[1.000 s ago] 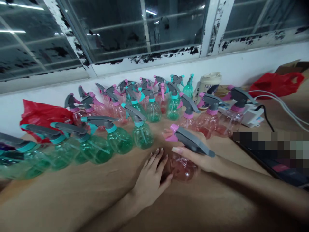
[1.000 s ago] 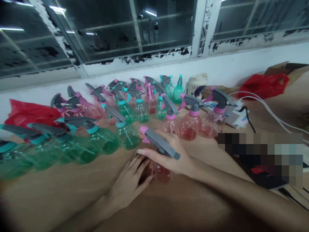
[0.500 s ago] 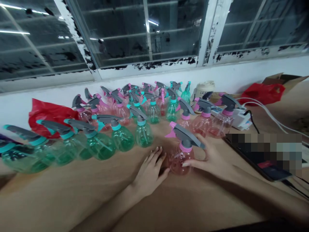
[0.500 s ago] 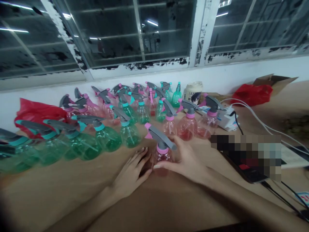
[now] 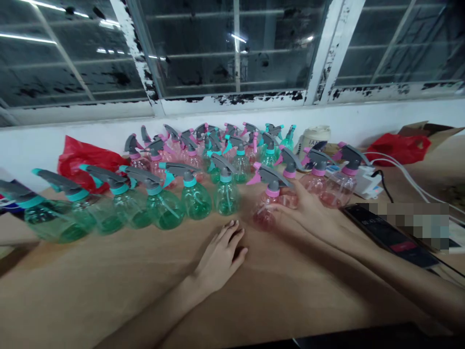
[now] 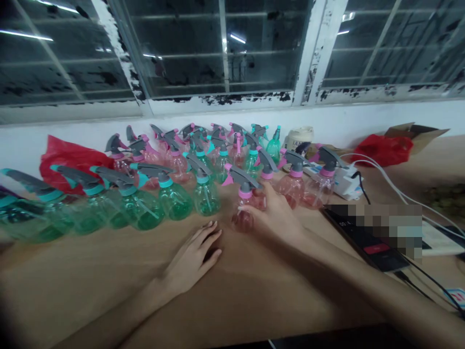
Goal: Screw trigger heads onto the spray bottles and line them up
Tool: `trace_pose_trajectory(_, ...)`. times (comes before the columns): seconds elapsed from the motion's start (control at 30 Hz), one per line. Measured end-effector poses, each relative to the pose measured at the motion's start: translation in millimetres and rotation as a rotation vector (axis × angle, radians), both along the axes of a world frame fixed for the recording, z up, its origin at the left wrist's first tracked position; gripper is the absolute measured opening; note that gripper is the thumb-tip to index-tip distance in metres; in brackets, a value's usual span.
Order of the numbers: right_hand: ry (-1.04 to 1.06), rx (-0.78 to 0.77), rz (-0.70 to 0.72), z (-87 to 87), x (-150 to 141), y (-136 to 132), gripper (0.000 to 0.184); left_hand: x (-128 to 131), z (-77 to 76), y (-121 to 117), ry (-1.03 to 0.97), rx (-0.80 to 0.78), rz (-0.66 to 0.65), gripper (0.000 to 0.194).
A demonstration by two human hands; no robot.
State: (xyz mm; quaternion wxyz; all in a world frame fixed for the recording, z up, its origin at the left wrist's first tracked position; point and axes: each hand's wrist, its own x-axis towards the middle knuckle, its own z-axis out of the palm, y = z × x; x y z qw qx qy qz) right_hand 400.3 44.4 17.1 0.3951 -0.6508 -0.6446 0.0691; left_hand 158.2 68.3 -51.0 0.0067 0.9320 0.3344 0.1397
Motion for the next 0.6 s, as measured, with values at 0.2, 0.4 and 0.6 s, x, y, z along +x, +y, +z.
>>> trace_pose_trajectory(0.2, 0.141, 0.076, 0.071, -9.2, -11, 35, 0.06, -1, 0.0, 0, -0.008, -0.012, 0.001, 0.04)
trace_pose_trajectory(0.4, 0.134, 0.036, 0.03, -8.5, -15, 48, 0.058, -1, 0.1, 0, -0.024, -0.005, -0.008, 0.04)
trace_pose_trajectory(0.6, 0.141, 0.034, 0.027, -7.6, -14, 55, 0.048, 0, 1.4, -1, 0.002, -0.007, -0.008, 0.041)
